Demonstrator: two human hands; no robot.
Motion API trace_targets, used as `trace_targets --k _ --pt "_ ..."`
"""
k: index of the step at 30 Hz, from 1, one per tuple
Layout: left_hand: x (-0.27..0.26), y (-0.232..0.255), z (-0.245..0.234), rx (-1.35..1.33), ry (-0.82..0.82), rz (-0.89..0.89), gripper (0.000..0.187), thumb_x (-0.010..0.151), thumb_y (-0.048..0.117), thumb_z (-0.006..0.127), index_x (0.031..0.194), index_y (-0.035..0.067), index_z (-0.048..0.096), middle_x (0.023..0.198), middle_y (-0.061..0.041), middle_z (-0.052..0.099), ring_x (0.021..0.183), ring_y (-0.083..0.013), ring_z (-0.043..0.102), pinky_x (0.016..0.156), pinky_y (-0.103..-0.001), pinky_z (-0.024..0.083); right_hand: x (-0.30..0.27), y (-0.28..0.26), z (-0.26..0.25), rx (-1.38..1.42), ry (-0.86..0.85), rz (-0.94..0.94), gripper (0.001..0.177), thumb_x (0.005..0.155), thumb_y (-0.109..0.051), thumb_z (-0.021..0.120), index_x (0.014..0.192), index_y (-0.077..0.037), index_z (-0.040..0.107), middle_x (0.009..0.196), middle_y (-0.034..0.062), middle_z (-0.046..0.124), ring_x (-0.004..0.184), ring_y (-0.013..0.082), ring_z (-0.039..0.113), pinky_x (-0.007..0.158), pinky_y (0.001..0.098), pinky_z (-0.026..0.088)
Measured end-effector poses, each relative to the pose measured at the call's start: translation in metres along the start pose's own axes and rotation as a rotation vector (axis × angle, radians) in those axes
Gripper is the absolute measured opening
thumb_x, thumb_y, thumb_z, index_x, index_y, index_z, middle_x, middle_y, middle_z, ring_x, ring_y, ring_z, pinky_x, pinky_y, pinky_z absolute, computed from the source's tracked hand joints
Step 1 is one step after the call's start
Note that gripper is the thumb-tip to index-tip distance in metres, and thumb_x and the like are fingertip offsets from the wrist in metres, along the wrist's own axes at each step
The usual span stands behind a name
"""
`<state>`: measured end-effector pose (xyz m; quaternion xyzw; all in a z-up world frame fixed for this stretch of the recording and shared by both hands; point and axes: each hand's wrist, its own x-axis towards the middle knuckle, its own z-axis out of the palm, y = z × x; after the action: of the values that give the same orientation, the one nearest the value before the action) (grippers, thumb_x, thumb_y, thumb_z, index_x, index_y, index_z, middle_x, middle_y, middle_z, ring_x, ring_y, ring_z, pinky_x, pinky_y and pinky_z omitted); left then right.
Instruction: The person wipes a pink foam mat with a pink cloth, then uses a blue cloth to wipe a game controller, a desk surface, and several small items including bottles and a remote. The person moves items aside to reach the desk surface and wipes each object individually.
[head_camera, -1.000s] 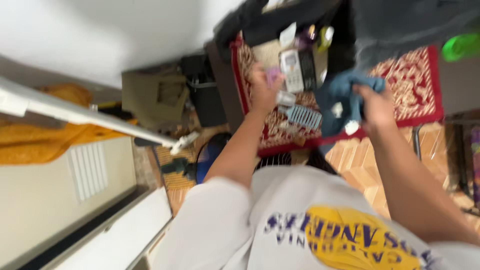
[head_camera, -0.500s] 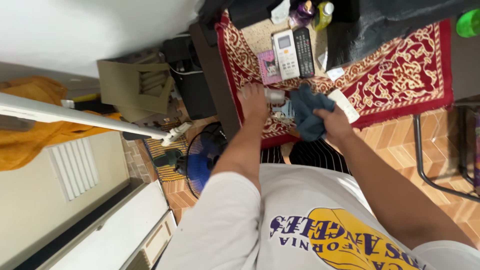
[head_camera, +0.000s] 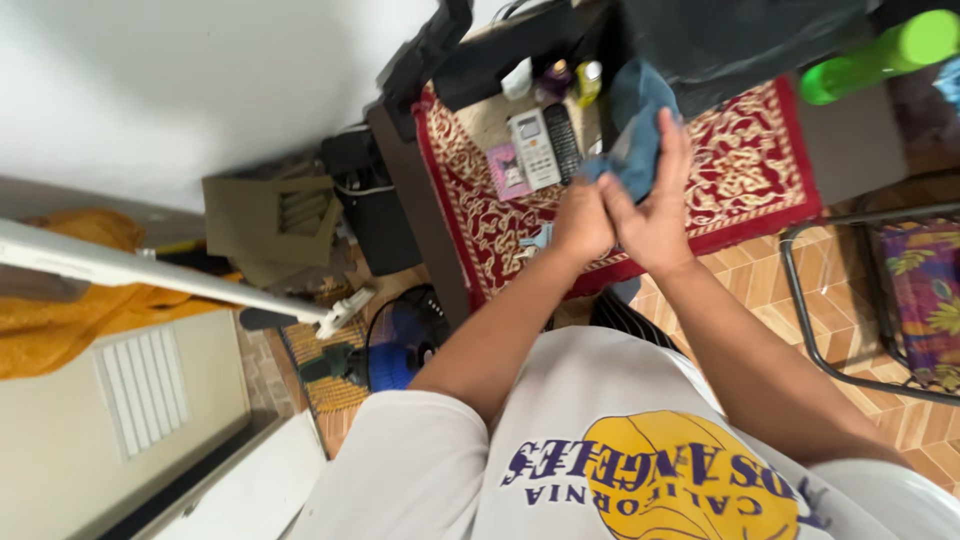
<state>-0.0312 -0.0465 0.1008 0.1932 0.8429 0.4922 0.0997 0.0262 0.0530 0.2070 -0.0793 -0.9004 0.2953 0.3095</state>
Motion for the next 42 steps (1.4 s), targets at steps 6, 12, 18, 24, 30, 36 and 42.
trace_targets --k 6,12,18,24,30,36,42 --pt "-0.016 0.078 0.006 -0.102 -0.240 0.028 0.060 0.072 0.026 0.089 0.121 0.001 0.066 0.113 -0.023 0.077 0.108 -0.0401 0.077 0.095 -0.048 0.060 0.014 0.048 -0.049 0.471 0.046 0.506 0.029 0.111 -0.028 0.086 0.119 -0.003 0.074 0.105 0.0014 0.076 0.093 0.0105 0.066 0.088 0.0290 0.059" --pt "-0.021 0.117 0.037 -0.678 -0.367 -0.172 0.050 0.084 0.037 0.078 0.119 0.002 0.069 0.098 -0.012 0.077 0.084 -0.0199 0.075 0.074 -0.034 0.060 0.026 0.073 -0.085 0.753 0.236 0.484 0.033 0.128 -0.023 0.078 0.108 0.001 0.071 0.098 -0.0030 0.070 0.089 0.0080 0.058 0.084 0.0266 0.052" --pt "0.010 0.146 0.057 -0.775 -0.047 -0.224 0.067 0.104 0.061 0.073 0.105 -0.006 0.073 0.089 -0.011 0.072 0.083 -0.0152 0.068 0.074 -0.032 0.054 -0.002 0.041 -0.098 0.614 0.134 0.491 0.023 0.126 -0.021 0.065 0.137 -0.002 0.072 0.124 -0.0002 0.077 0.113 0.0072 0.067 0.103 0.0266 0.058" --pt "0.015 0.174 0.067 -0.675 0.127 -0.253 0.060 0.097 0.054 0.081 0.113 -0.003 0.070 0.100 -0.009 0.075 0.090 -0.0166 0.072 0.081 -0.031 0.060 -0.034 0.030 -0.092 0.936 0.285 0.800 0.024 0.123 -0.017 0.062 0.140 -0.002 0.068 0.126 0.0033 0.076 0.110 0.0123 0.068 0.099 0.0303 0.057" --pt "0.009 0.174 0.093 -0.540 0.200 -0.019 0.054 0.098 0.046 0.085 0.119 0.000 0.065 0.106 -0.010 0.076 0.097 -0.0214 0.074 0.089 -0.035 0.060 -0.051 0.080 -0.098 1.459 0.305 1.354 0.029 0.114 -0.021 0.057 0.137 -0.006 0.066 0.129 0.0070 0.077 0.120 0.0217 0.074 0.104 0.0375 0.063" --pt "0.015 0.164 0.100 -0.255 0.076 0.279 0.062 0.093 0.043 0.088 0.132 0.002 0.063 0.121 -0.017 0.071 0.110 -0.0346 0.073 0.099 -0.045 0.059 -0.091 0.163 -0.089 1.539 -0.063 1.488 0.036 0.121 -0.032 0.051 0.136 -0.005 0.069 0.121 0.0085 0.078 0.106 0.0206 0.074 0.096 0.0379 0.062" --pt "0.037 0.169 0.123 -0.246 0.046 0.278 0.061 0.093 0.045 0.087 0.132 0.003 0.065 0.118 -0.015 0.073 0.109 -0.0354 0.074 0.099 -0.046 0.059 -0.107 0.191 -0.107 1.998 -0.197 1.490 0.043 0.118 -0.043 0.054 0.127 -0.005 0.071 0.101 0.0131 0.081 0.078 0.0251 0.076 0.071 0.0408 0.065"
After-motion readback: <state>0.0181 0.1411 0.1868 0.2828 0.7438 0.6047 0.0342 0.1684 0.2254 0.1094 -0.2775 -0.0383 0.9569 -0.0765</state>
